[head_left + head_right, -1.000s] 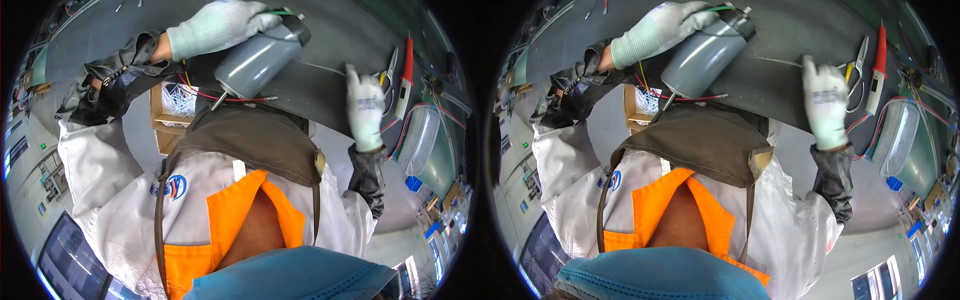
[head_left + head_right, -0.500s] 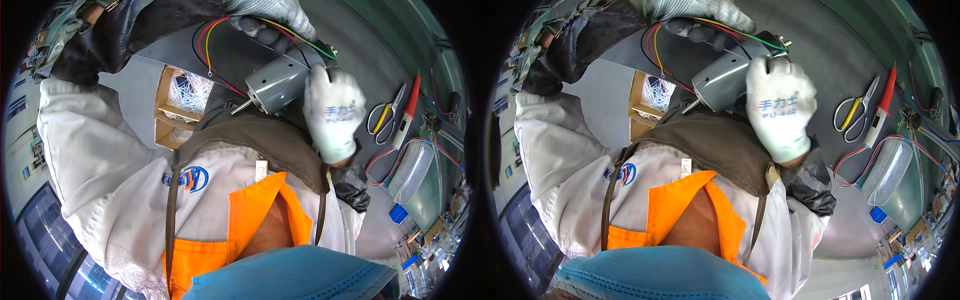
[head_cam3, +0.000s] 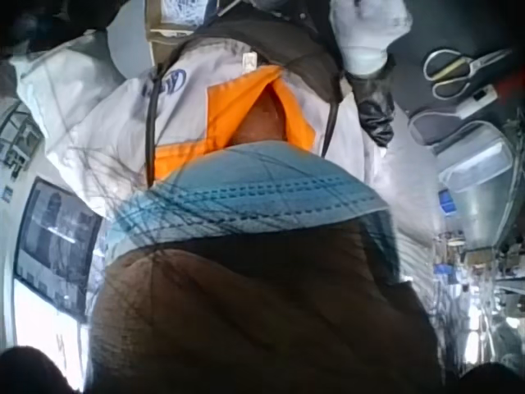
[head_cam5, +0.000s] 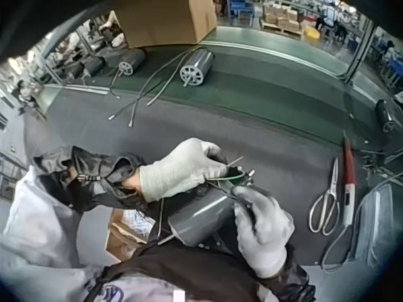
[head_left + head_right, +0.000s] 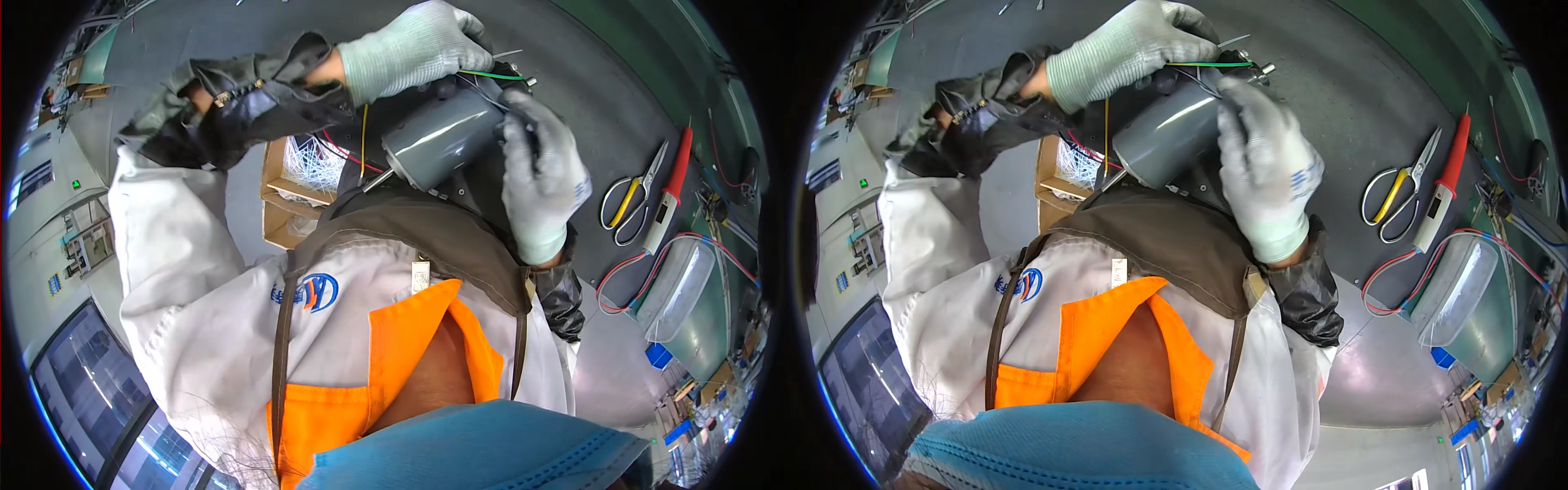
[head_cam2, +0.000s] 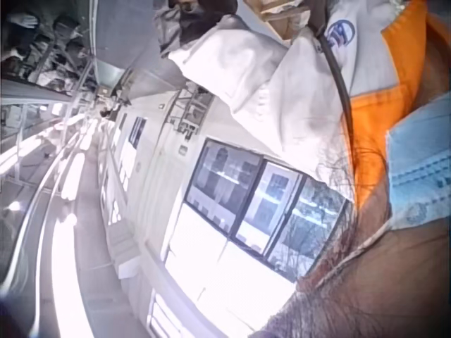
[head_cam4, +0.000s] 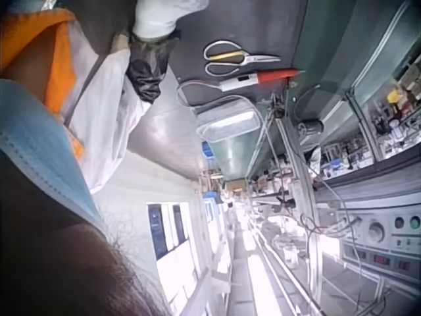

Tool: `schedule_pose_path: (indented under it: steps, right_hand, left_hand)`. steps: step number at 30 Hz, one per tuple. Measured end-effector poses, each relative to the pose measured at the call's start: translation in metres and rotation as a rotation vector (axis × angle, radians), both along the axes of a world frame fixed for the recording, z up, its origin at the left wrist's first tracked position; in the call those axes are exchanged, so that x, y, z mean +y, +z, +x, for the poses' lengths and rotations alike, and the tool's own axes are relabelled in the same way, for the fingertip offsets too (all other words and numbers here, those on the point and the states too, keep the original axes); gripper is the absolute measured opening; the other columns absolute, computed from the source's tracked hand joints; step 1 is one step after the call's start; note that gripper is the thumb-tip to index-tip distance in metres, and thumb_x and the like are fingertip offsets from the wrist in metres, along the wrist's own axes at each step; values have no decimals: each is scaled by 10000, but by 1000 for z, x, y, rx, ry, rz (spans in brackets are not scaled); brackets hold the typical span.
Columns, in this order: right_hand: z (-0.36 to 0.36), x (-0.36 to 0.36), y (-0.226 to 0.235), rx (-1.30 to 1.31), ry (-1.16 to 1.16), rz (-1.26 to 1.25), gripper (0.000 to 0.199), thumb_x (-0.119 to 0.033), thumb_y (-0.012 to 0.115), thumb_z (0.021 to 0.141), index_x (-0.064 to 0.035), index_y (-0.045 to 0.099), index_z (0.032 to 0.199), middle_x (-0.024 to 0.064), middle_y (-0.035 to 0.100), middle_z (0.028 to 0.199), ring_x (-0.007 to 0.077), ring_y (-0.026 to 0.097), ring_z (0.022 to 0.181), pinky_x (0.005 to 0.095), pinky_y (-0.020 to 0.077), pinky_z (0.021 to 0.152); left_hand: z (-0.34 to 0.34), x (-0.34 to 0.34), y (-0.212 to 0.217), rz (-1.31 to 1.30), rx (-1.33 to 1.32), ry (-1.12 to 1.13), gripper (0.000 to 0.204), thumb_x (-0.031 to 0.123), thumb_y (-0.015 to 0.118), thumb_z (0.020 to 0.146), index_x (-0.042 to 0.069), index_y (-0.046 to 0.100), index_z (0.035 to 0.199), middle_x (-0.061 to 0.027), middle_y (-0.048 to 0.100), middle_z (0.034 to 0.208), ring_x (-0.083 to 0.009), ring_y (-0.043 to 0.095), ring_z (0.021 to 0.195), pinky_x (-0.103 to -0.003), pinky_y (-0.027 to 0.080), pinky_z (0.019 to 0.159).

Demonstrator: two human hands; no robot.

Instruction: Assembling components and wiring for small electric motors at a workbench.

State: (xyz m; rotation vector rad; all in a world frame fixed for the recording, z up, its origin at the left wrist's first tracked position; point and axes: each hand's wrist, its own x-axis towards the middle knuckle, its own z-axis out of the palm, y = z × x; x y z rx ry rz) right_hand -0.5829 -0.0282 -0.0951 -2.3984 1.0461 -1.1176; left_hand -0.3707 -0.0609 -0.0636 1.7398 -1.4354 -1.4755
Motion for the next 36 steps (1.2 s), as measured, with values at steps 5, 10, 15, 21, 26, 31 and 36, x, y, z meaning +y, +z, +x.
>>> schedule_pose_path:
  steps: [5,10,15,21,26,31,36]
  right_hand:
    - [2,-24,20,-841,27,948,260,32,559,982,61,625,1232,133,733,972,129,710,737,250,580,627]
    - [-7,-40,15,-899,64,991,384,21,558,967,79,549,1347,138,724,913,131,682,664,237,545,574]
    - [-10,-40,14,-870,70,976,517,-59,575,965,104,456,1440,120,734,913,82,641,624,201,497,533]
    - [-19,-59,29,-620,112,1173,451,-39,559,971,76,522,1405,67,694,805,52,568,550,192,424,466]
    - [-24,-57,33,-522,52,1211,306,-54,592,969,28,671,1253,52,696,803,47,558,541,204,419,466]
    - [-21,-44,24,-57,-125,267,183,-83,661,932,-26,747,1083,89,696,863,148,667,716,275,520,655]
    - [-45,-56,5,-135,-88,585,134,-45,690,913,22,751,1012,107,712,909,162,672,754,265,519,678]
  left_hand:
    - [-16,4,-9,-102,151,83,314,212,747,950,-14,702,1163,-6,705,872,-15,586,672,-178,481,579]
    - [-23,6,-12,-231,81,46,319,211,752,949,-9,713,1177,-12,722,932,-23,617,773,-198,525,666]
    - [-30,3,-9,-201,-10,28,292,208,749,951,15,727,1169,-16,735,965,-35,635,834,-214,546,741]
    - [-35,2,-18,-326,37,-9,275,197,739,956,10,730,1156,-36,748,982,-56,656,881,-240,562,796]
    - [-50,5,-17,-318,50,42,251,172,733,944,12,731,1138,-89,749,1022,-105,692,885,-271,576,815]
    - [-49,17,-27,-789,-185,-29,289,105,693,931,22,696,1208,-128,725,980,-167,707,853,-292,573,779]
    - [-48,29,-33,-613,56,176,340,38,671,916,43,668,1256,-49,683,899,-81,633,776,-254,540,715]
